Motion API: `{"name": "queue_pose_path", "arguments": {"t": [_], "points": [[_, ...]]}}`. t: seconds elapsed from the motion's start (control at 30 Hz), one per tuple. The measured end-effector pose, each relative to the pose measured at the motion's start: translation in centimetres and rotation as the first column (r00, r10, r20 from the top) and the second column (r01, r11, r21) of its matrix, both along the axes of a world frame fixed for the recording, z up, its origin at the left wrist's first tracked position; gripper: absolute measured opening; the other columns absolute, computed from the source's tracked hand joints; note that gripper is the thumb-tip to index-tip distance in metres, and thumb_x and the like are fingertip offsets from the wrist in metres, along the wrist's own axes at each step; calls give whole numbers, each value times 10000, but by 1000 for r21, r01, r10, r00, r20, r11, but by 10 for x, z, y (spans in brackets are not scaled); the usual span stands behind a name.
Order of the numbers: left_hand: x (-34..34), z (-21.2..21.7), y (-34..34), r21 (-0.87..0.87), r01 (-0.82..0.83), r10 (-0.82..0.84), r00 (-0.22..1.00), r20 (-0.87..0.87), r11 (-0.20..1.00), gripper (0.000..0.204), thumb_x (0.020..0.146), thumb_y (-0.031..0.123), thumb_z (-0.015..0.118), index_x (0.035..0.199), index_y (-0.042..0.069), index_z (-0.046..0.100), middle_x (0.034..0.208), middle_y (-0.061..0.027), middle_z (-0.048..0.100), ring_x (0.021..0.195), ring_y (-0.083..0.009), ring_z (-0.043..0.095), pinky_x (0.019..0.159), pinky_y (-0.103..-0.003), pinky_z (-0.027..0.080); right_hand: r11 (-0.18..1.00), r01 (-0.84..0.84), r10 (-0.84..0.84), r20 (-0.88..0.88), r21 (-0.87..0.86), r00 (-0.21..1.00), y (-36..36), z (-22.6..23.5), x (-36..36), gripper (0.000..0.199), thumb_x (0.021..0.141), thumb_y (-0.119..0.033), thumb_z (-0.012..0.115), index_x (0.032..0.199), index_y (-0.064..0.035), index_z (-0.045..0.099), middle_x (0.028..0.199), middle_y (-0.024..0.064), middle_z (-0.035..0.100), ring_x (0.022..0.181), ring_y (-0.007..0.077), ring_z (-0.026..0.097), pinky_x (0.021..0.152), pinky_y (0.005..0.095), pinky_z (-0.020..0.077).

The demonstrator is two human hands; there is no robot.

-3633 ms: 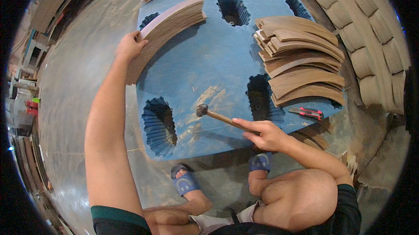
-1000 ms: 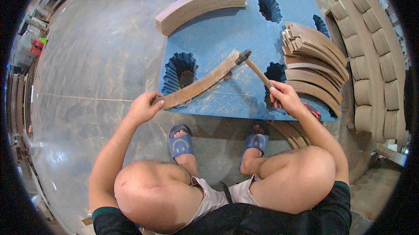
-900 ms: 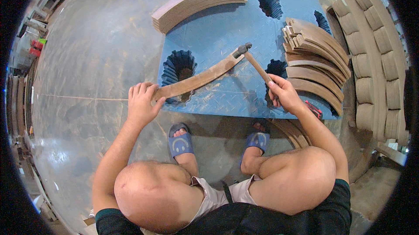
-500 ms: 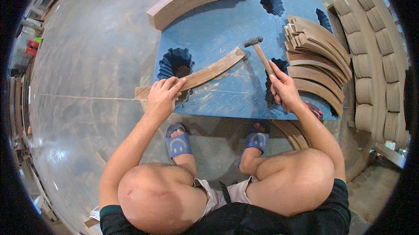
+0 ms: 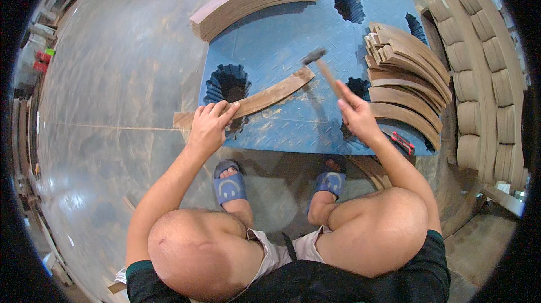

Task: The person uses a hammer and a small wooden tool to tap curved wood strips into place on a blue pallet, handling and positioning the strips individually.

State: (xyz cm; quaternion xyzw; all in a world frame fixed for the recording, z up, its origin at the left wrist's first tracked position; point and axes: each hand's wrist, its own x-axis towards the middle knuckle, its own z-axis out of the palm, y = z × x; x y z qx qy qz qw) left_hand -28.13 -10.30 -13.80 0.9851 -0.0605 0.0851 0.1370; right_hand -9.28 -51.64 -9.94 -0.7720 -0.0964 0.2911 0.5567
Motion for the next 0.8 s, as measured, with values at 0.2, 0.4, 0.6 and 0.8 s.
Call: {"name": "queue_pose_path", "arguments": {"t": [0.2,0.4,0.6,0.8], "points": [[-6,6,-4,-16,-35,35,999,-16,999,623,974,42,763,1578,180,699,1417,-130,727,1297,-343,686,1076,-511,508,888,-212,375,376,-408,848,18,19,-30,592,1129,-182,689,1705,-250,569,1398,184,797,1228,381,780,998,451,632],[-5,2,-24,0,-38,38,999,2,999,620,983,125,797,1590,184,687,1425,-109,712,1288,-338,679,1059,-501,511,763,-96,604,651,-640,460,13,14,-50,821,988,-48,648,1724,-388,518,979,134,621,795,352,708,665,483,623],[-12,-3,-28,33,-38,37,999,40,999,631,980,146,804,1597,187,680,1416,-89,700,1258,-317,669,1033,-485,505,720,-137,687,669,-681,284,21,-1,-62,779,992,-83,659,1692,-409,561,997,113,614,807,302,701,636,436,610],[-20,-2,-21,80,-45,42,999,33,996,605,988,158,797,1584,181,690,1398,-86,703,1248,-297,672,1025,-472,501,710,6,613,622,-704,488,26,-2,-42,694,1054,-109,629,1694,-369,563,1040,178,657,825,396,732,689,536,620]]}}
